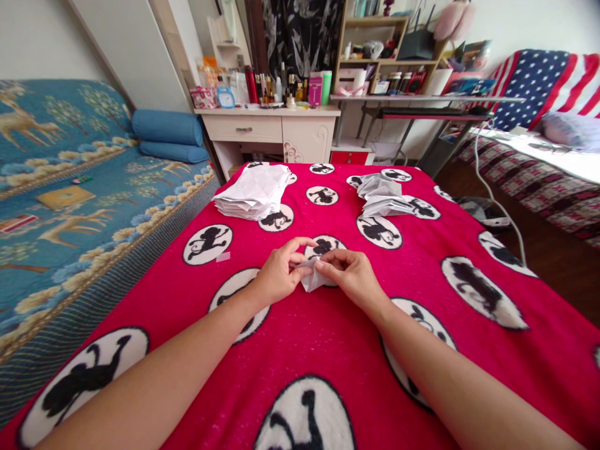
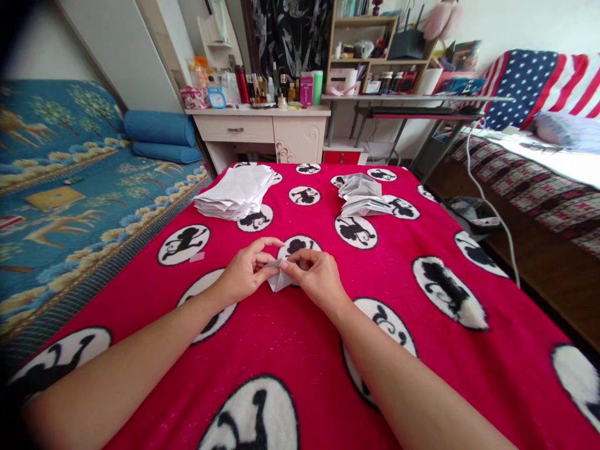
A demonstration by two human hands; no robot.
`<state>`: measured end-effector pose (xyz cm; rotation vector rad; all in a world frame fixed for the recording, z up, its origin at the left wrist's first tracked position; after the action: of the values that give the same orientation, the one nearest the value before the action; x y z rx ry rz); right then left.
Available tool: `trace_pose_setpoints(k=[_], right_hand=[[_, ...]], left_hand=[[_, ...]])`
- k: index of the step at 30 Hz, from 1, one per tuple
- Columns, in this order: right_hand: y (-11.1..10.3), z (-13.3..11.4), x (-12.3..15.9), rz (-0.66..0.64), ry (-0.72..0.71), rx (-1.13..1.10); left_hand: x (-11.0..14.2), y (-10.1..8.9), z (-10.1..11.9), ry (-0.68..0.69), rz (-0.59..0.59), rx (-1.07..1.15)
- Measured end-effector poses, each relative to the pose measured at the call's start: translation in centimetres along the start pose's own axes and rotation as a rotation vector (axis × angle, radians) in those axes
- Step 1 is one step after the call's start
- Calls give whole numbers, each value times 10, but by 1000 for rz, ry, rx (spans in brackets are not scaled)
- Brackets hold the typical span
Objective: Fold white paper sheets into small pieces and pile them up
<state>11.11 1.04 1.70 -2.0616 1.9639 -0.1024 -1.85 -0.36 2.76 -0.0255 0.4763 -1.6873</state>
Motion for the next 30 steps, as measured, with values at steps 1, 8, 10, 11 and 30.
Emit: trace_pose_setpoints(k=[1, 8, 10, 11, 30], right_hand=[[0, -2, 0, -3, -17, -15], [-7, -4, 3, 126, 42, -205], [-6, -3, 5, 155, 77, -244], [-4, -2, 6, 144, 96, -267], [3, -5, 10, 85, 89, -251]], left_hand=[[0, 1, 0, 0, -4, -4], [-2, 6, -15, -161, 33, 264], [-4, 6, -20, -211, 57, 341], [-4, 3, -22, -226, 90, 362], [-2, -17, -17, -192, 306, 312]])
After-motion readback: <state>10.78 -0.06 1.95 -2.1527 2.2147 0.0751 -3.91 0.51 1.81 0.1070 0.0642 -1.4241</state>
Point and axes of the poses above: each hand's wrist, its own x-axis away from the middle knuckle, its own y-axis out of the palm, z = x × y, the point moved 9 cm from there along -x, towards the middle knuckle, and after that the axes turned 10 degrees about z, right-handed, at the moved point
